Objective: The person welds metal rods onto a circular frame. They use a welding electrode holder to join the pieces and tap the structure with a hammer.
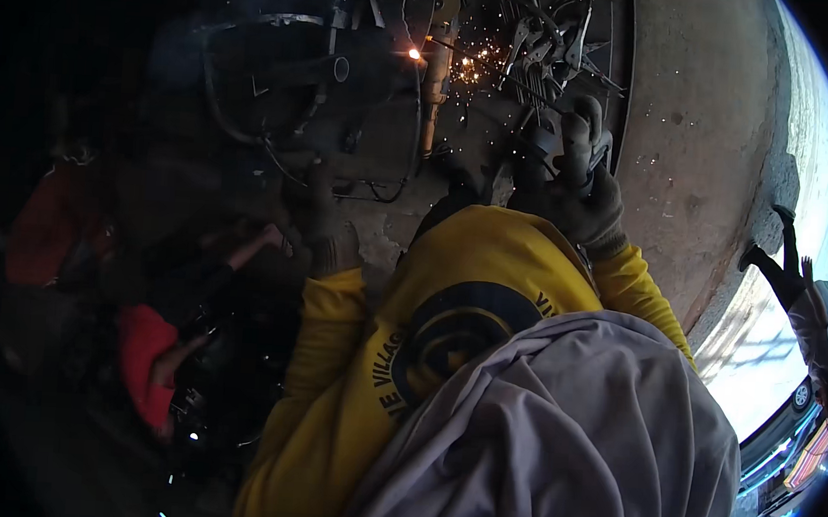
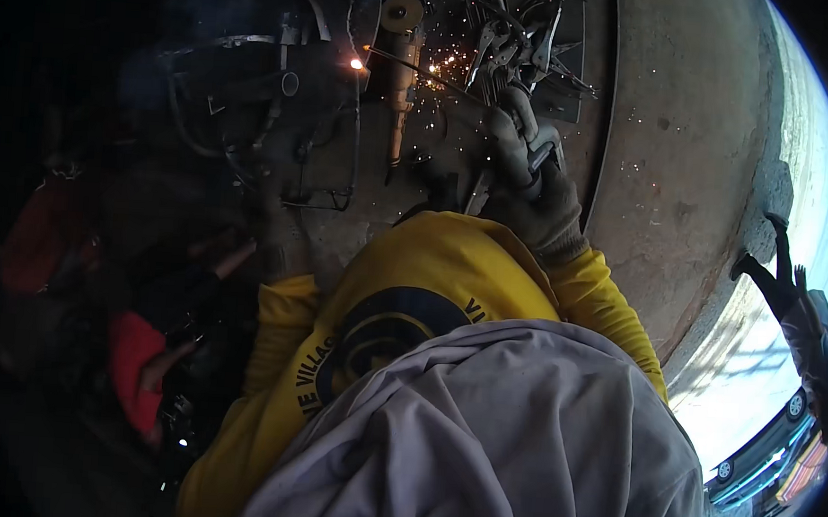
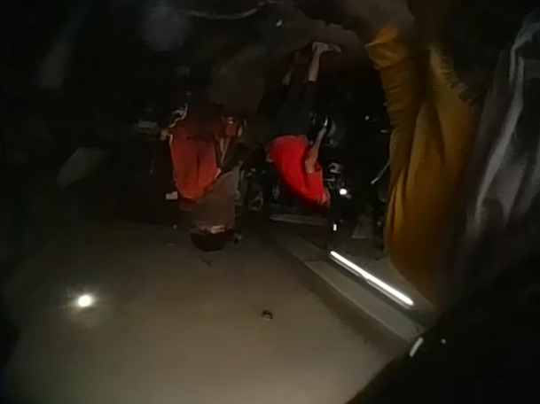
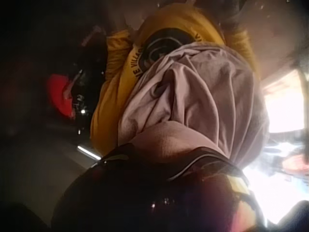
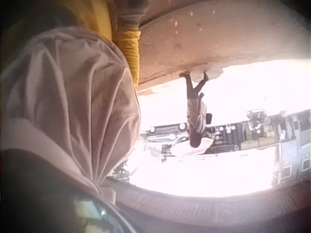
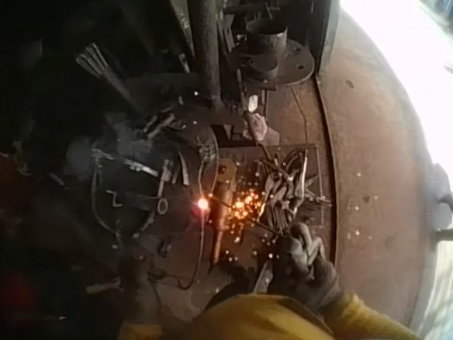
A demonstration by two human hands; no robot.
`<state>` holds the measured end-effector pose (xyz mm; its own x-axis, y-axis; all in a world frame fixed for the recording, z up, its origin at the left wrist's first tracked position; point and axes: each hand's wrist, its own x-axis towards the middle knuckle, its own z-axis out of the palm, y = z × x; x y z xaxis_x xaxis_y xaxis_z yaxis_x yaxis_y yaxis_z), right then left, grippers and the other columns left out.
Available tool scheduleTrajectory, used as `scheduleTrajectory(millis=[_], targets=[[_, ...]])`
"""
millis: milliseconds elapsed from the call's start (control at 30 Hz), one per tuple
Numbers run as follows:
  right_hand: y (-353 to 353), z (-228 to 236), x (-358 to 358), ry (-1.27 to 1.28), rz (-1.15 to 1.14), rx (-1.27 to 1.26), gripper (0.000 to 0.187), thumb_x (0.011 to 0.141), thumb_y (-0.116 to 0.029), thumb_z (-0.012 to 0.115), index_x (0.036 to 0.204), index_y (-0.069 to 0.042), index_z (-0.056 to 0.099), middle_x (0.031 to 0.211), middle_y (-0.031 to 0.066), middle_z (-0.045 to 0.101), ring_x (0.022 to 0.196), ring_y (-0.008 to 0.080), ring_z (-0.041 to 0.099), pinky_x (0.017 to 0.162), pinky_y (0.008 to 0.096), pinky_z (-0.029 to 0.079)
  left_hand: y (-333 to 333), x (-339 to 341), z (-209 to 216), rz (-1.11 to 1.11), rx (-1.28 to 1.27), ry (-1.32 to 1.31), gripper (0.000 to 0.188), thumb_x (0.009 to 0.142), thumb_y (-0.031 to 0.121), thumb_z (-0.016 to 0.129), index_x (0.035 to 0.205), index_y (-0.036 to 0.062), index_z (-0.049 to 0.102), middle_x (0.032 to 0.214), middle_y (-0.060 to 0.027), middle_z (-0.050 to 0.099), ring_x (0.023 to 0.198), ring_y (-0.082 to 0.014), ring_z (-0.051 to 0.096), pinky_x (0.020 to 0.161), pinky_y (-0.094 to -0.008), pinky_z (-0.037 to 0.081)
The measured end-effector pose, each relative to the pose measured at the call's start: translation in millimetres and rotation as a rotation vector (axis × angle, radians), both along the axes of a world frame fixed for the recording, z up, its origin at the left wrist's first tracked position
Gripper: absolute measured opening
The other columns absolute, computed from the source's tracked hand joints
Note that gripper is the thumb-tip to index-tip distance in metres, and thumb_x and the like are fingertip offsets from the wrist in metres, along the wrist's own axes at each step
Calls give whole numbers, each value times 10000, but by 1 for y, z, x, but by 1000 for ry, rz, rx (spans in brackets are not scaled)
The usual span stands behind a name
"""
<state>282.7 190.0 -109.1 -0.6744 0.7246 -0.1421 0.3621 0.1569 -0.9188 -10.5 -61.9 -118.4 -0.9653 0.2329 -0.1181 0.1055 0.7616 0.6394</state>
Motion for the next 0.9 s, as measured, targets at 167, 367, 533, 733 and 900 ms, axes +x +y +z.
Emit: scheduleTrajectory(millis=[167,367,533,733,900], targets=[[1,3,3,51,2,-158,412,786,-135,680,1152,43,611,935,114,705,857,203,694,778,320,544,2,14,21,-37,174,-9,345,923,93,583,1266,64,571,1189,-200,568,1078,-317,603,869,-366,511],[-1,1,5,24,-25,-197,418,776,-117,673,1157,40,605,894,85,696,835,190,685,773,313,538,15,30,33,-228,110,-11,419,890,93,622,1293,27,528,1222,-220,549,1104,-308,592,903,-407,507],[-2,-1,8,40,-11,-244,433,777,-143,689,1162,33,597,883,77,689,810,176,679,755,303,534,-1,17,-3,158,215,30,553,821,377,745,1149,-22,548,1027,-145,604,902,-250,610,790,-373,504],[-3,7,10,106,18,-290,407,775,-129,692,1141,25,604,883,70,683,807,174,677,752,306,537,40,33,48,-20,115,317,523,823,342,751,1119,-33,538,974,-148,598,881,-253,622,746,-370,533],[-8,-11,25,46,29,-224,397,766,-116,693,1133,11,611,876,61,675,795,169,665,744,305,535,41,27,56,-47,144,465,524,838,357,731,1144,-21,534,1040,-181,573,892,-273,618,755,-372,534]])
